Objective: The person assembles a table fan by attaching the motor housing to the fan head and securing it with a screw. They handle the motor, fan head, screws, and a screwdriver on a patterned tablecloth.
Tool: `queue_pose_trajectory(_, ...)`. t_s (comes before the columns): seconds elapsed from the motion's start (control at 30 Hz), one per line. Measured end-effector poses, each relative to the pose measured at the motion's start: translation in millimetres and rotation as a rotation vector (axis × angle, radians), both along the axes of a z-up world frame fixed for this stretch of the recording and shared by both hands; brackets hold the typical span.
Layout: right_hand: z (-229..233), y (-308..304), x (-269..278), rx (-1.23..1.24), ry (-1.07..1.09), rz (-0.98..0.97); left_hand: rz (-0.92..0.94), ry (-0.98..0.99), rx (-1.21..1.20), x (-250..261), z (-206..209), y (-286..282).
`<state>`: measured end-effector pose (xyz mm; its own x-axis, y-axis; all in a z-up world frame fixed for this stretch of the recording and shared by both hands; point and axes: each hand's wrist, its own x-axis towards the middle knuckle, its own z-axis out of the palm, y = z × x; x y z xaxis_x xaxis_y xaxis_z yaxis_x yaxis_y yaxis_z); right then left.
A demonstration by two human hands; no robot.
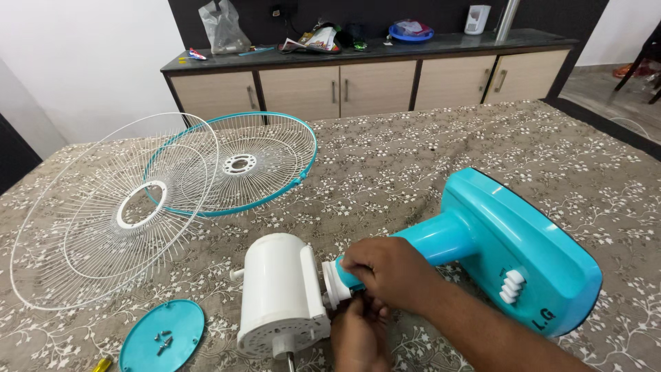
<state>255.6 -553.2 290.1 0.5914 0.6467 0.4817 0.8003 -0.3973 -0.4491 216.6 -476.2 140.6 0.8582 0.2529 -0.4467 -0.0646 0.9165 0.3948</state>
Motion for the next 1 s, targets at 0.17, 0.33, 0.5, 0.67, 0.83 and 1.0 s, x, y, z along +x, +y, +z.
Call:
queue_pose_trajectory(0.17, 4.5, -2.0, 4.5, -0.034, -0.004, -0.030, -0.049, -0.032, -0.062, 1.3, -6.6, 1.6)
queue_pose_trajectory(0.33, 4.8, -1.0, 3.8, -0.112, -0.106, 0.018, 0.000, -0.054, -0.061, 4.4, -11.4, 2.4)
queue_pose_trajectory(0.5, -0.8, -4.0, 2.0, -0.132, -0.016, -0.028, 0.009, -0.046, -0.050, 4.2, -9.6, 0.2)
queue_pose_trajectory(0.67, -11.5, -12.3, 6.7, -0.265, -0.163, 0.031, 0.026, 0.034, 0.007, 1.6, 0.3, -0.9)
queue_pose_trajectory(0.83, -19.3, -27.4, -5.1, -0.330, -0.277, -0.035, 0.009, 0.139, 0.043, 5.1, 17.9, -6.5)
queue_pose_trajectory(1.0, -11.3, -39.0, -13.8, -0.466, -0.232, -0.086, 0.071, 0.184, -0.032, 10.9, 33.8, -14.8)
